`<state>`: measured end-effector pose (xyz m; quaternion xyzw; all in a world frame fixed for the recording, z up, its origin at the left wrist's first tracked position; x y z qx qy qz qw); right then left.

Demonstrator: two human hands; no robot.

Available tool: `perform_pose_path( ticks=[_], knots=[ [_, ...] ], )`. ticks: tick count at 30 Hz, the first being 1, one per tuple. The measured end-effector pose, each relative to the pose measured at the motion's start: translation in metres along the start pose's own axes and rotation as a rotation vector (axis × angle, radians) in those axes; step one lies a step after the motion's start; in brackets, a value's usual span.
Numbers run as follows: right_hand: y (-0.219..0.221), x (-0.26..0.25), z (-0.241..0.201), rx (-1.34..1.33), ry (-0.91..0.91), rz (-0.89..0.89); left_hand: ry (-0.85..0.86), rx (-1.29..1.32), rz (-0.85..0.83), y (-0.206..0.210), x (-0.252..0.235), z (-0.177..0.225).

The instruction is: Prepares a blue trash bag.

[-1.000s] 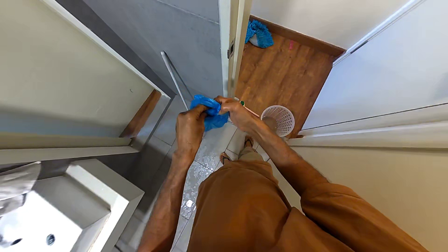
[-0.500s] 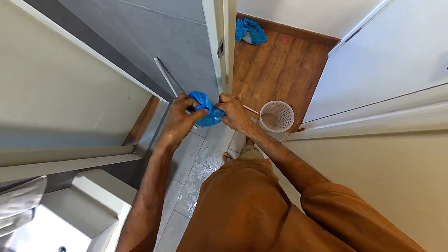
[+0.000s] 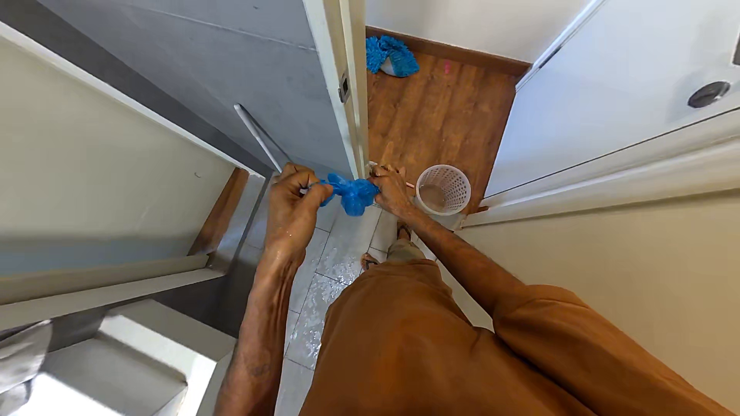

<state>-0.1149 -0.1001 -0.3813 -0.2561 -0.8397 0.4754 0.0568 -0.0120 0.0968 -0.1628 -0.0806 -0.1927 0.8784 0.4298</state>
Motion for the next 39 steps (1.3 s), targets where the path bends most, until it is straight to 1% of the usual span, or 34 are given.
perform_pose_path(
  ticks=[2,3,5,6,8,9,10,12,13,14,16,17,19,21,23,25,26,28,29,30,32,34,36,37,39],
  knots=[
    [-0.001,-0.003,0.007,-0.134,0.058,-0.105,0.067,-0.094,-0.028,0.001,-0.005,-0.003],
    [-0.009,-0.004,0.012,-0.28,0.101,-0.201,0.104,-0.158,-0.044,0.0,-0.011,-0.004],
    [-0.037,0.006,0.022,-0.581,0.17,-0.427,0.149,-0.306,-0.062,0.005,-0.023,-0.006],
    [-0.056,0.015,0.025,-0.724,0.194,-0.512,0.155,-0.366,-0.075,0.011,-0.029,-0.008],
    [-0.088,0.034,0.039,-0.884,0.238,-0.574,0.159,-0.413,-0.143,0.032,-0.037,-0.015],
    [-0.102,0.041,0.049,-0.857,0.262,-0.571,0.152,-0.409,-0.189,0.046,-0.041,-0.018],
    [-0.114,0.046,0.06,-0.748,0.308,-0.541,0.136,-0.408,-0.233,0.064,-0.045,-0.021],
    [-0.125,0.048,0.078,-0.377,0.385,-0.434,0.086,-0.399,-0.293,0.101,-0.051,-0.031],
    [-0.123,0.047,0.083,-0.28,0.364,-0.408,0.053,-0.384,-0.325,0.119,-0.056,-0.039],
    [-0.12,0.047,0.084,-0.29,0.322,-0.399,0.021,-0.363,-0.36,0.137,-0.062,-0.046],
    [-0.104,0.043,0.081,-0.479,0.232,-0.397,-0.026,-0.333,-0.429,0.171,-0.077,-0.056],
    [-0.092,0.041,0.082,-0.539,0.225,-0.393,-0.037,-0.337,-0.458,0.185,-0.084,-0.059],
    [-0.067,0.035,0.094,-0.546,0.27,-0.297,-0.01,-0.39,-0.481,0.207,-0.102,-0.063],
    [-0.051,0.026,0.114,-0.461,0.387,-0.184,0.02,-0.459,-0.413,0.218,-0.122,-0.075],
    [-0.048,0.016,0.135,-0.319,0.513,-0.1,-0.018,-0.495,-0.317,0.215,-0.137,-0.093],
    [-0.039,-0.007,0.168,-0.259,0.602,-0.064,-0.141,-0.505,-0.296,0.205,-0.14,-0.128],
    [-0.029,-0.026,0.191,-0.245,0.651,-0.08,-0.234,-0.497,-0.336,0.2,-0.136,-0.153],
    [-0.005,-0.058,0.233,-0.268,0.735,-0.15,-0.51,-0.401,-0.481,0.19,-0.113,-0.21],
    [0.009,-0.072,0.252,-0.279,0.762,-0.174,-0.67,-0.311,-0.509,0.186,-0.095,-0.238],
    [0.023,-0.085,0.271,-0.285,0.783,-0.19,-0.832,-0.223,-0.485,0.182,-0.071,-0.264],
    [0.051,-0.107,0.303,-0.286,0.827,-0.225,-1.096,-0.147,-0.351,0.169,-0.011,-0.298],
    [0.076,-0.126,0.333,-0.271,0.863,-0.212,-1.27,-0.178,-0.234,0.156,0.047,-0.308],
    [0.096,-0.139,0.359,-0.245,0.906,-0.196,-1.402,-0.234,-0.216,0.147,0.099,-0.304],
    [0.104,-0.144,0.37,-0.241,0.937,-0.177,-1.462,-0.237,-0.224,0.146,0.115,-0.298],
    [0.116,-0.152,0.387,-0.297,0.996,-0.117,-1.55,-0.196,-0.237,0.151,0.128,-0.284]
  ],
)
Point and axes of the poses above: each hand's wrist, its own x-axis away from the middle knuckle, its own y-axis out of the palm, z = x × y, the point moved 2 cm from there along -x, towards the middle knuckle, and after that the axes turned 1 degree about -z, right-handed, at the moved point
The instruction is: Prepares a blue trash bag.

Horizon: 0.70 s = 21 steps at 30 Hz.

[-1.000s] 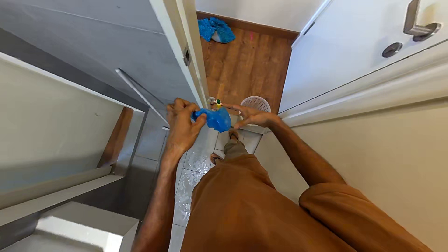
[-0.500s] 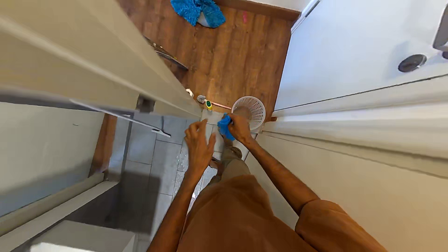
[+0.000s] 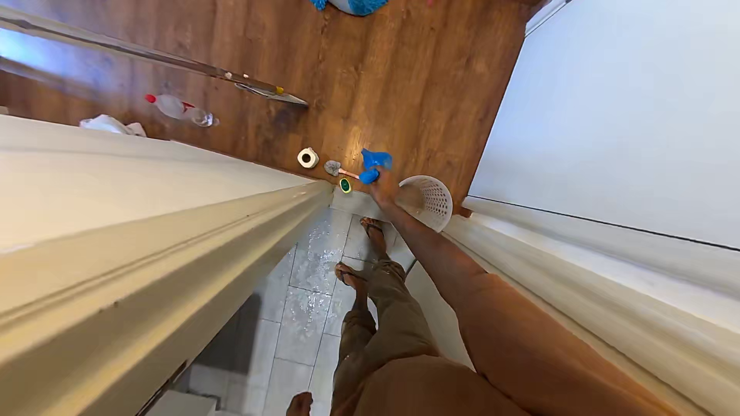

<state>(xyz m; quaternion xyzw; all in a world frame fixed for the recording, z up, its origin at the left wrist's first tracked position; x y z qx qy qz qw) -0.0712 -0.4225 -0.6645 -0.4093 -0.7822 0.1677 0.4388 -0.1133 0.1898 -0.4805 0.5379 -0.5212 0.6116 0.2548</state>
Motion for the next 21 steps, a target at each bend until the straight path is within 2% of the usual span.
perform_pose_path(
  ticks=[2,6,9,12,15,18,21],
  knots=[
    [0.003,-0.014,0.002,-0.043,0.016,-0.015,0.018,0.007,-0.032,0.012,0.003,0.005],
    [0.011,-0.017,0.006,-0.088,-0.079,-0.137,0.216,-0.008,0.007,0.031,-0.011,0.042],
    [0.005,0.017,0.008,0.01,-0.122,-0.212,0.367,0.032,0.07,0.03,-0.015,0.083],
    [0.007,0.082,0.046,-0.023,-0.069,-0.376,0.429,0.041,0.097,0.019,-0.013,0.097],
    [0.018,0.151,0.119,0.051,-0.012,-0.596,0.387,0.04,0.066,0.008,-0.016,0.079],
    [-0.001,0.232,0.185,0.337,0.076,-0.779,0.321,0.003,0.011,0.004,-0.026,0.043],
    [-0.03,0.306,0.224,0.595,0.114,-0.877,0.324,-0.103,-0.032,0.001,-0.056,0.003]
  ],
)
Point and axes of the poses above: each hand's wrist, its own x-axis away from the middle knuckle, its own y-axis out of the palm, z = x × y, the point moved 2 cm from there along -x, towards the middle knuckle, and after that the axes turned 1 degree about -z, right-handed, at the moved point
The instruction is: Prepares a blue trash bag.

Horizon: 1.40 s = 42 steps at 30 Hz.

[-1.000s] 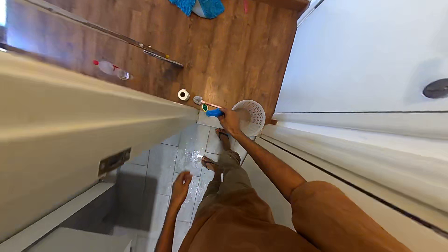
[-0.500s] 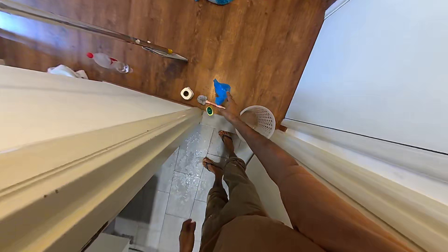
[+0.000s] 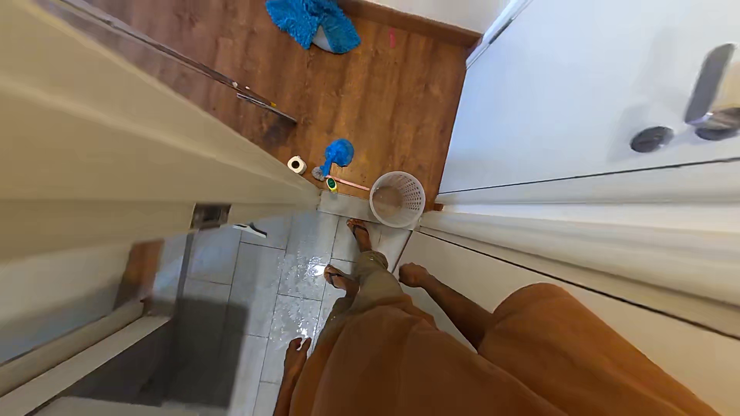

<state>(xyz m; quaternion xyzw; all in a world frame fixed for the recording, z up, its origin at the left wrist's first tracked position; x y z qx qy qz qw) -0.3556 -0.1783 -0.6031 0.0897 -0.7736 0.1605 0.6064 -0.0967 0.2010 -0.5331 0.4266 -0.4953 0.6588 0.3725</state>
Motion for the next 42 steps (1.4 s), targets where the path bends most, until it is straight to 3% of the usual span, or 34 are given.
perform_pose_path(
  ticks=[2,5,8,12,15,17,20,23,28,32,35,37,39,42],
  knots=[
    [0.015,0.039,0.003,0.031,-0.019,-0.133,0.033,-0.062,-0.024,0.0,-0.018,-0.02],
    [0.008,0.117,-0.03,-0.029,-0.029,-0.355,0.092,0.009,0.016,-0.003,-0.022,-0.028],
    [-0.008,0.164,-0.07,-0.045,-0.154,-0.346,0.147,0.246,0.094,-0.009,-0.019,-0.019],
    [-0.003,0.172,-0.102,-0.144,-0.337,-0.244,0.293,0.425,0.057,-0.019,-0.015,0.011],
    [0.006,0.158,-0.13,-0.066,-0.528,0.061,0.519,0.486,-0.015,-0.018,-0.009,0.045],
    [0.012,0.143,-0.139,0.169,-0.579,0.243,0.618,0.455,-0.115,-0.012,0.001,0.065],
    [0.018,0.138,-0.159,0.469,-0.72,0.533,0.676,0.281,-0.265,-0.001,0.006,0.092],
    [0.025,0.145,-0.154,0.542,-0.926,0.834,0.711,0.118,-0.391,0.017,-0.002,0.101],
    [0.013,0.147,-0.151,0.548,-0.93,1.069,0.716,0.104,-0.424,0.02,-0.013,0.118],
    [0.021,0.149,-0.167,0.259,-0.772,0.931,0.684,-0.12,-0.457,0.016,0.003,0.145],
    [0.017,0.14,-0.17,0.074,-0.714,0.6,0.663,-0.167,-0.443,0.016,0.004,0.15],
    [-0.002,0.14,-0.164,0.008,-0.726,0.323,0.635,-0.103,-0.43,0.016,0.005,0.144],
    [-0.033,0.147,-0.154,-0.009,-0.79,0.163,0.626,-0.044,-0.427,0.014,0.004,0.137],
    [-0.082,0.164,-0.131,-0.186,-0.651,-0.021,0.644,0.003,-0.453,0.007,0.01,0.129]
  ],
)
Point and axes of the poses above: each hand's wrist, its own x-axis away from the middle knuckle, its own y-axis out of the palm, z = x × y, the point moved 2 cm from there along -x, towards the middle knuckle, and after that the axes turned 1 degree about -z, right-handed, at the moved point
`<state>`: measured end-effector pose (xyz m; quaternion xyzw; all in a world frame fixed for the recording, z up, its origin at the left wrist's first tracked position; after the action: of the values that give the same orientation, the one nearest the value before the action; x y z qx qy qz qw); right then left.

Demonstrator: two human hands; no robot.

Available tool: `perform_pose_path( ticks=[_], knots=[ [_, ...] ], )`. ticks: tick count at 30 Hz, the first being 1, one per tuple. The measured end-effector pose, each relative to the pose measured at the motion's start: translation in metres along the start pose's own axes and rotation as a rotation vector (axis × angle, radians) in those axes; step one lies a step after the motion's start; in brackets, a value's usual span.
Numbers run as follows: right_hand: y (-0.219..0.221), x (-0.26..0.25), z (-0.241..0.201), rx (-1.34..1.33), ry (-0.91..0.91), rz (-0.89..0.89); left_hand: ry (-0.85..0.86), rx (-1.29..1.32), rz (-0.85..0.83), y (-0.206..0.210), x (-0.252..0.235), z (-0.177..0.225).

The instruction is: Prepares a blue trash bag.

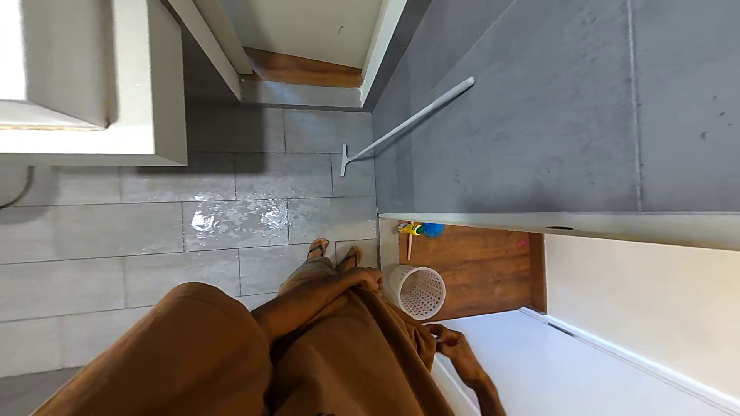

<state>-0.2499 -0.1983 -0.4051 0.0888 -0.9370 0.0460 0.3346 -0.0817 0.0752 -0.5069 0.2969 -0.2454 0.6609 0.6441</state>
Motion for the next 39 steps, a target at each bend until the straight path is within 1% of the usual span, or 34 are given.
perform_pose_path(
  ticks=[1,3,5,6,7,9,10,12,13,15,17,19,20,22,24,25,26,27,28,29,30,31,32,33,34,35,36,37,39],
  knots=[
    [-0.015,0.007,0.004,-0.088,0.032,0.053,0.011,-0.002,0.0,0.0,0.003,-0.002],
    [-0.039,0.009,0.004,-0.29,-0.003,0.248,0.024,-0.001,0.027,-0.004,0.011,-0.003],
    [-0.043,-0.007,-0.015,-0.418,-0.062,0.44,0.045,0.026,0.106,-0.013,0.024,-0.006],
    [-0.035,-0.018,-0.029,-0.418,-0.065,0.515,0.079,0.081,0.155,-0.014,0.031,-0.007],
    [-0.024,-0.033,-0.048,-0.383,-0.065,0.561,0.142,0.17,0.211,-0.017,0.039,-0.007],
    [0.004,-0.064,-0.092,-0.271,-0.122,0.579,0.33,0.495,0.273,-0.022,0.062,0.006],
    [0.02,-0.074,-0.118,-0.204,-0.147,0.6,0.426,0.665,0.259,-0.022,0.074,0.018],
    [0.055,-0.092,-0.17,-0.063,-0.209,0.637,0.61,0.873,0.215,-0.026,0.103,0.044],
    [0.069,-0.098,-0.19,-0.023,-0.258,0.648,0.676,0.925,0.206,-0.026,0.117,0.055],
    [0.084,-0.104,-0.218,0.031,-0.38,0.682,0.76,0.943,0.189,-0.031,0.139,0.067],
    [0.089,-0.096,-0.238,0.037,-0.433,0.725,0.774,0.99,0.248,-0.034,0.156,0.07],
    [0.093,-0.082,-0.251,-0.057,-0.438,0.722,0.743,1.127,0.284,-0.037,0.169,0.066],
    [0.096,-0.077,-0.252,-0.139,-0.44,0.713,0.751,1.213,0.255,-0.038,0.173,0.064],
    [0.105,-0.069,-0.249,-0.275,-0.414,0.674,0.835,1.377,0.166,-0.037,0.18,0.06],
    [0.111,-0.074,-0.25,-0.389,-0.389,0.685,0.955,1.409,0.145,-0.039,0.183,0.059],
    [0.114,-0.074,-0.249,-0.422,-0.37,0.694,1.003,1.391,0.163,-0.039,0.184,0.059],
    [0.114,-0.073,-0.248,-0.429,-0.354,0.687,1.019,1.351,0.232,-0.039,0.185,0.061],
    [0.115,-0.07,-0.245,-0.409,-0.346,0.652,0.997,1.323,0.353,-0.038,0.186,0.065],
    [0.116,-0.066,-0.24,-0.377,-0.35,0.587,0.934,1.326,0.516,-0.039,0.188,0.07],
    [0.114,-0.062,-0.234,-0.358,-0.375,0.48,0.863,1.333,0.674,-0.042,0.19,0.075],
    [0.109,-0.059,-0.225,-0.335,-0.398,0.341,0.809,1.345,0.798,-0.047,0.192,0.079],
    [0.103,-0.058,-0.214,-0.309,-0.407,0.201,0.789,1.365,0.889,-0.056,0.191,0.081],
    [0.095,-0.06,-0.202,-0.274,-0.392,0.101,0.807,1.375,0.957,-0.068,0.192,0.082],
    [0.09,-0.061,-0.192,-0.238,-0.363,0.076,0.822,1.356,1.009,-0.077,0.196,0.086],
    [0.088,-0.06,-0.185,-0.219,-0.346,0.111,0.83,1.298,1.035,-0.082,0.204,0.09],
    [0.089,-0.059,-0.184,-0.238,-0.366,0.168,0.831,1.21,1.037,-0.085,0.212,0.095],
    [0.09,-0.056,-0.19,-0.288,-0.415,0.196,0.822,1.106,1.03,-0.085,0.221,0.101],
    [0.093,-0.052,-0.202,-0.315,-0.476,0.183,0.816,1.012,1.007,-0.085,0.228,0.107],
    [0.105,-0.041,-0.232,-0.204,-0.549,0.152,0.788,0.89,0.929,-0.081,0.239,0.12]
  ],
)
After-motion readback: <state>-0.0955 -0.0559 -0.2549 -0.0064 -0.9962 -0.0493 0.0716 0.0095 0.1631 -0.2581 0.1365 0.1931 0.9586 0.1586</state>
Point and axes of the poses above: each hand's wrist, its own x-axis away from the middle knuckle, its own y-axis out of the palm, z = x × y, the point moved 2 cm from there along -x, towards the middle knuckle, and after that the axes turned 1 degree about -z, right-handed, at the moved point
